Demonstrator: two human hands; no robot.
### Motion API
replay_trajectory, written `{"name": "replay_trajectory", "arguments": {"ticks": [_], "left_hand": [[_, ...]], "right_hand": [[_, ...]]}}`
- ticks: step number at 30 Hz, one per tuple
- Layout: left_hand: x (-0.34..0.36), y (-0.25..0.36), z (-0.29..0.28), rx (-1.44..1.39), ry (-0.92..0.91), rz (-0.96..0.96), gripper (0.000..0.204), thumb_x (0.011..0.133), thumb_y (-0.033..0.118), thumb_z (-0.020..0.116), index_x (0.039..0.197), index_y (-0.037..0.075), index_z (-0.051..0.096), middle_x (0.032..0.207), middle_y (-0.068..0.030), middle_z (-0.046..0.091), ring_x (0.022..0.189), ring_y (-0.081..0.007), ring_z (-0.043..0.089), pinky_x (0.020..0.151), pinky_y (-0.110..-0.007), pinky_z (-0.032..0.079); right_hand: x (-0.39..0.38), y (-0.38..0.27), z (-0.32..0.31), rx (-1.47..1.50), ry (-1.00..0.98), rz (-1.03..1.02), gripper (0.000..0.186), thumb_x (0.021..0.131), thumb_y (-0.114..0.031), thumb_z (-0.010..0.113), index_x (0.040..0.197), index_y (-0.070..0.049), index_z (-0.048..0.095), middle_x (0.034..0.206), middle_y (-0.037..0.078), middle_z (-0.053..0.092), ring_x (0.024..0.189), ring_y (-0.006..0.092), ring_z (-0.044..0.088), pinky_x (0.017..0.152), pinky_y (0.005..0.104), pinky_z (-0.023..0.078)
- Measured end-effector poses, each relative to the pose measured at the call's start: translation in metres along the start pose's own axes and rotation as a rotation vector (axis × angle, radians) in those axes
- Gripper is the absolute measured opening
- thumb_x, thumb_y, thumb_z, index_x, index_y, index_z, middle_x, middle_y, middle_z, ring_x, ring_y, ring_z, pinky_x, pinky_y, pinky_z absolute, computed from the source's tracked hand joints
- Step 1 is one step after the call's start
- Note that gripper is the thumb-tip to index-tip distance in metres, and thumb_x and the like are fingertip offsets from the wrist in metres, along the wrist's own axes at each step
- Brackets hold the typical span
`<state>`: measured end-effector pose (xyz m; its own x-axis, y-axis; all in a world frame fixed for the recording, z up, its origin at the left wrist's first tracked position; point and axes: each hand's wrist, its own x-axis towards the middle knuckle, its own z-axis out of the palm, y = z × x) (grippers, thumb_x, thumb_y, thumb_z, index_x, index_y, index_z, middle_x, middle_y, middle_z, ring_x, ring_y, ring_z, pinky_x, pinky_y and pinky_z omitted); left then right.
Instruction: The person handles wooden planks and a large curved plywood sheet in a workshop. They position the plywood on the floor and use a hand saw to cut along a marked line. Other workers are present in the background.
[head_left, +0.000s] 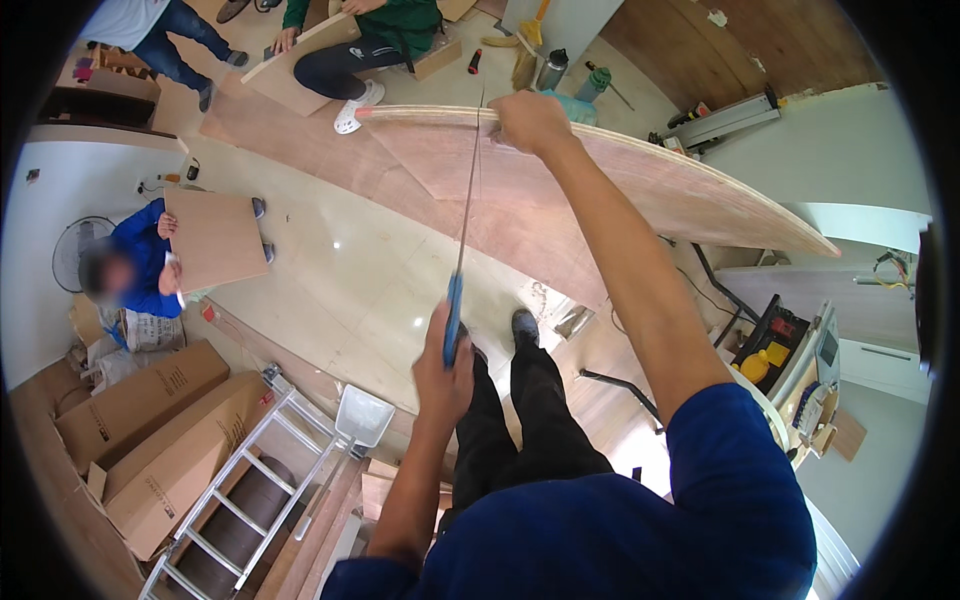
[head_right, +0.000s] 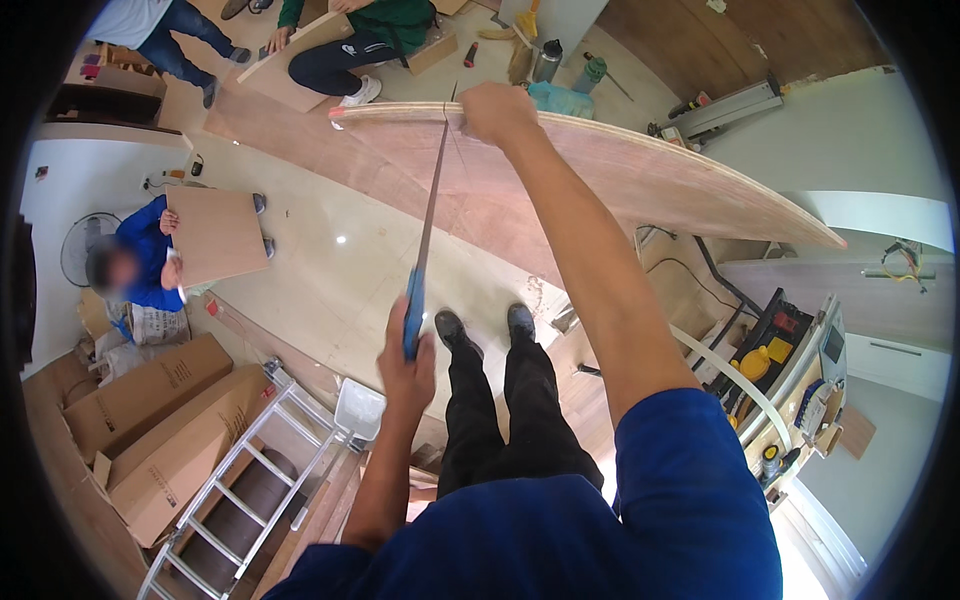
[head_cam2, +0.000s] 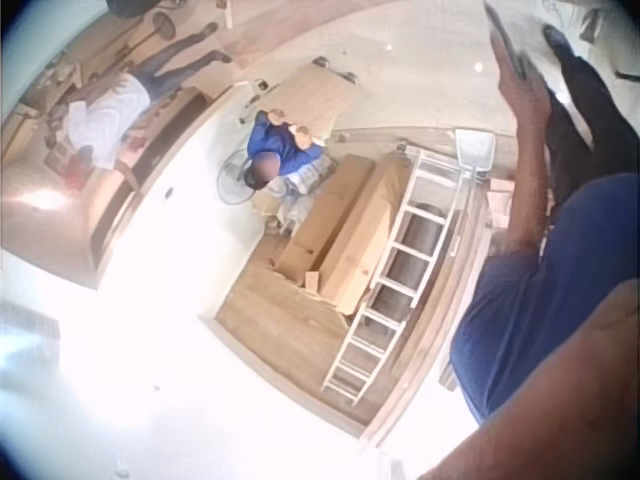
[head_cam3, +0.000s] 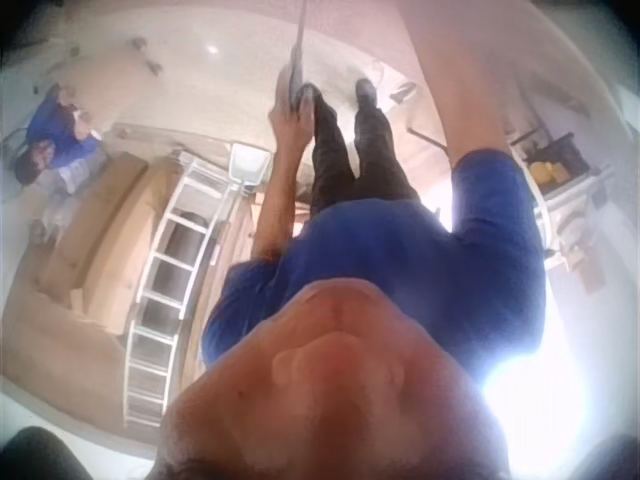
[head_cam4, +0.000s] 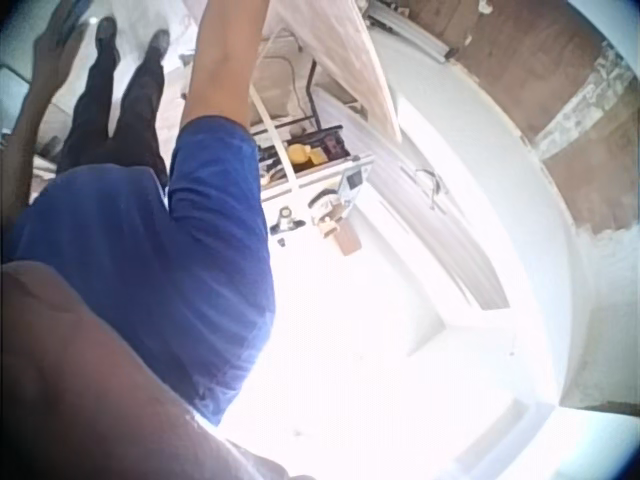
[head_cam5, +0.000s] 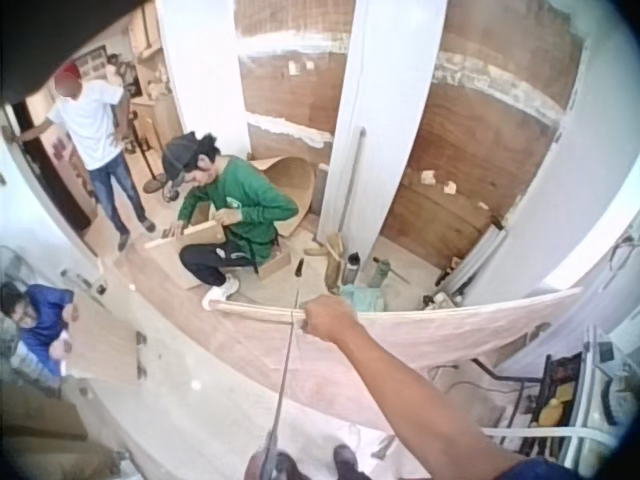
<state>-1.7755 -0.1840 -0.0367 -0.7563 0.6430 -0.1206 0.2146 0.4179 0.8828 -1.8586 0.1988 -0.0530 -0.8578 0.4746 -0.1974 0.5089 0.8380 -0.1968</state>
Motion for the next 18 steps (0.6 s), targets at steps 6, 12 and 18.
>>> {"name": "replay_trajectory", "arguments": {"ticks": [6,12,18], "left_hand": [[0.070,0.006,0.021,0.081,-0.007,0.114,0.058,0.100,0.005,0.059,0.155,0.001,0.042,0.142,-0.0254,0.062,0.120,-0.0335,0.070,0.095,-0.035,0.055],[0.169,-0.005,0.064,-0.079,-0.099,-0.074,0.060,0.101,0.008,0.061,0.158,0.012,0.041,0.138,-0.0218,0.065,0.098,-0.0231,0.067,0.086,-0.030,0.053],[-0.004,0.030,-0.012,0.027,-0.030,0.034,0.061,0.098,0.003,0.060,0.156,0.003,0.040,0.143,-0.0262,0.061,0.113,-0.0354,0.071,0.092,-0.040,0.056]], "right_hand": [[-0.001,-0.001,0.002,0.007,0.010,-0.010,0.024,0.081,-0.020,0.076,0.104,-0.013,0.078,0.102,0.013,0.077,0.103,0.0354,0.072,0.086,0.0486,0.057],[-0.003,-0.001,0.003,-0.010,0.011,-0.012,0.030,0.080,-0.029,0.082,0.105,-0.013,0.075,0.101,0.014,0.076,0.103,0.0353,0.071,0.085,0.0493,0.056],[-0.002,0.002,0.005,0.002,0.014,-0.008,0.029,0.081,-0.029,0.081,0.105,-0.013,0.075,0.103,0.014,0.076,0.104,0.0357,0.071,0.085,0.0499,0.056]]}}
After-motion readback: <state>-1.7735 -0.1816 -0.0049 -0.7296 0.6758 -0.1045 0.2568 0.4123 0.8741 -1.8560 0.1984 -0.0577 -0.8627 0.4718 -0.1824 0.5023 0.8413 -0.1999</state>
